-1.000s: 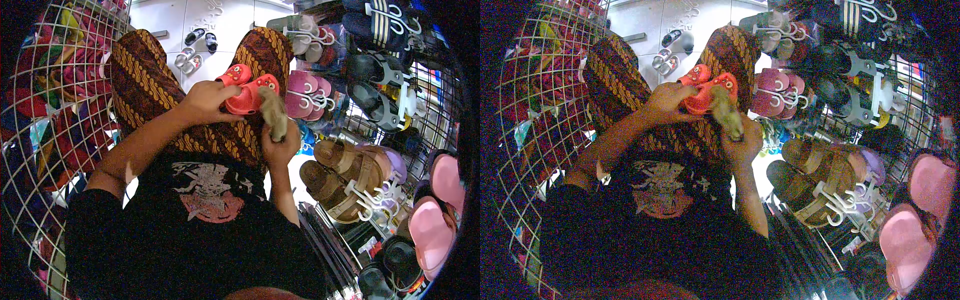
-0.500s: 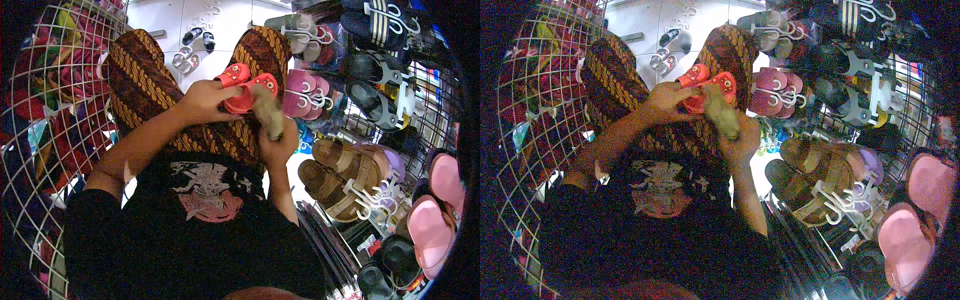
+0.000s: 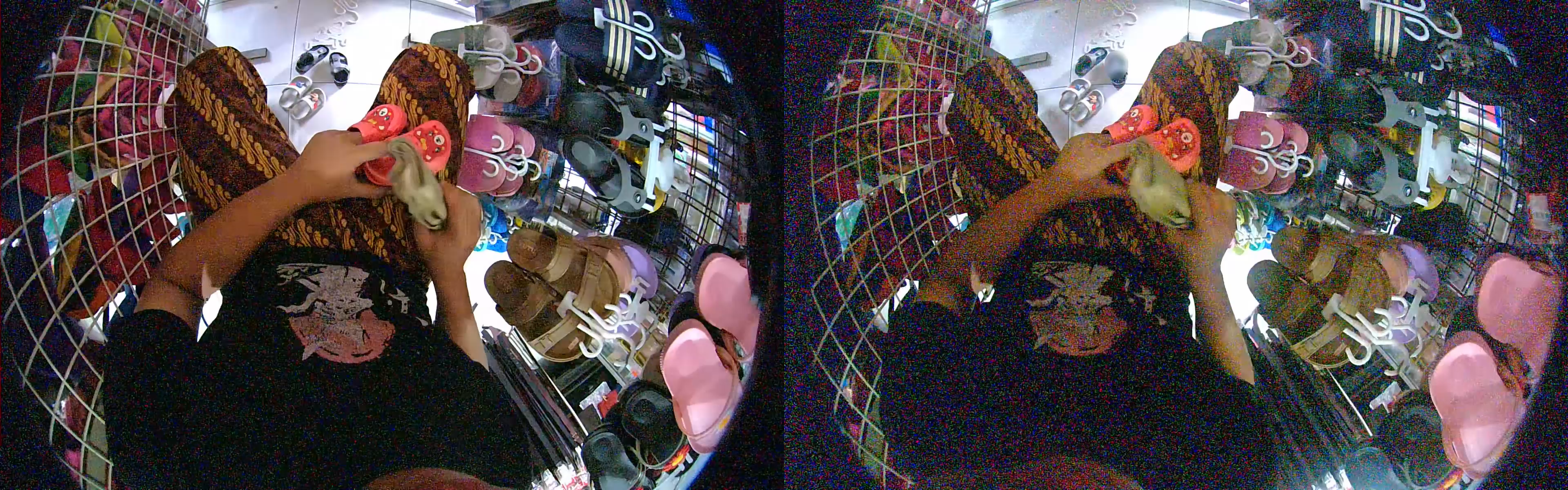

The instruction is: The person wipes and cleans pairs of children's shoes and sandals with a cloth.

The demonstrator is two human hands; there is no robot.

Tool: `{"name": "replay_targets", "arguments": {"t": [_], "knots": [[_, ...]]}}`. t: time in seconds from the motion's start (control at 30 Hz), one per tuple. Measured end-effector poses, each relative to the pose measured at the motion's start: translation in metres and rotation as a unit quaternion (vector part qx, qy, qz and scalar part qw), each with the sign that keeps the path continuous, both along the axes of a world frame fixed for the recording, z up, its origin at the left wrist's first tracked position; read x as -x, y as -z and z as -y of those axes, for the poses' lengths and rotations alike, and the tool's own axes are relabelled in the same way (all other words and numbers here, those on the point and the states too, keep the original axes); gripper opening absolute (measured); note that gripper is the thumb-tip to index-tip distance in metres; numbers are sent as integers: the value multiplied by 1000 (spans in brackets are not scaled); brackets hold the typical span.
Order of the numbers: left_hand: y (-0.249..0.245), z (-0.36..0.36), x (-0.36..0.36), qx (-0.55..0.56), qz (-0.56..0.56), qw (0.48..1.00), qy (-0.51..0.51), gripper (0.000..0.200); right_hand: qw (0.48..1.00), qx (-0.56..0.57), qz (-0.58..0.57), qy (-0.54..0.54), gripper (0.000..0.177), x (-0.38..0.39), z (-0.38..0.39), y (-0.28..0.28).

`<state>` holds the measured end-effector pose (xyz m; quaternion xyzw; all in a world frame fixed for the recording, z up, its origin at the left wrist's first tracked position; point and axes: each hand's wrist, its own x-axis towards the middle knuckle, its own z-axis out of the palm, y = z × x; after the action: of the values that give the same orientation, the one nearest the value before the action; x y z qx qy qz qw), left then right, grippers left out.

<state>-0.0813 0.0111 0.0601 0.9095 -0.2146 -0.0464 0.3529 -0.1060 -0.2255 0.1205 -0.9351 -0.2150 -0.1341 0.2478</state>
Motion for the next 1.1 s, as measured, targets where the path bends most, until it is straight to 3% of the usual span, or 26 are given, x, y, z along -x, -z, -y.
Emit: {"name": "replay_targets", "arguments": {"t": [0.1,0.13,0.23,0.27,0.37,0.4,0.5,0.53,0.57,0.63,0.67,0.77,0.8,0.9,0.97,1.03,1.07,1.1], "knots": [[-6,1,0,-23,-3,1000,7,63,937,-135,-197,254,35,-4,-1,8],[-3,1,0,-15,-2,1000,5,63,946,-129,-171,245,37,-4,-4,6],[5,-2,-1,0,-11,1000,6,63,999,14,-24,-24,28,-2,3,3],[6,-3,-1,4,-17,1000,9,63,999,23,-6,-31,26,0,8,9],[0,1,1,-2,14,1000,-8,62,952,-145,-144,229,36,-3,4,16],[1,1,1,8,14,1000,-6,62,950,-138,-155,235,38,-3,0,9],[5,0,0,19,9,1000,-6,62,999,6,7,-37,32,0,16,12],[2,-1,1,15,5,1000,-6,62,999,10,16,-30,31,2,16,12],[0,-2,1,11,1,1000,-5,62,996,-36,-56,64,33,3,13,13],[-3,0,0,-9,-12,1000,1,62,940,-123,-196,249,38,1,6,10],[-4,1,-1,-19,-17,1000,3,61,959,-123,-143,212,37,2,9,14],[2,-1,0,-2,-33,999,0,59,999,17,42,-28,34,3,22,16],[0,-1,0,-6,-34,999,0,59,1000,10,1,-22,37,5,24,15],[-5,1,0,-11,-38,999,4,58,950,-105,-176,233,47,6,14,16],[-6,1,-2,-12,-40,999,1,58,992,-42,-66,100,44,7,24,21],[4,1,-1,2,-14,1000,3,58,996,26,52,-73,40,6,26,13],[9,-1,0,8,-2,1000,6,58,998,14,32,-50,36,7,25,15],[5,-1,1,8,4,1000,0,58,998,-53,-22,42,37,8,19,17]]}}
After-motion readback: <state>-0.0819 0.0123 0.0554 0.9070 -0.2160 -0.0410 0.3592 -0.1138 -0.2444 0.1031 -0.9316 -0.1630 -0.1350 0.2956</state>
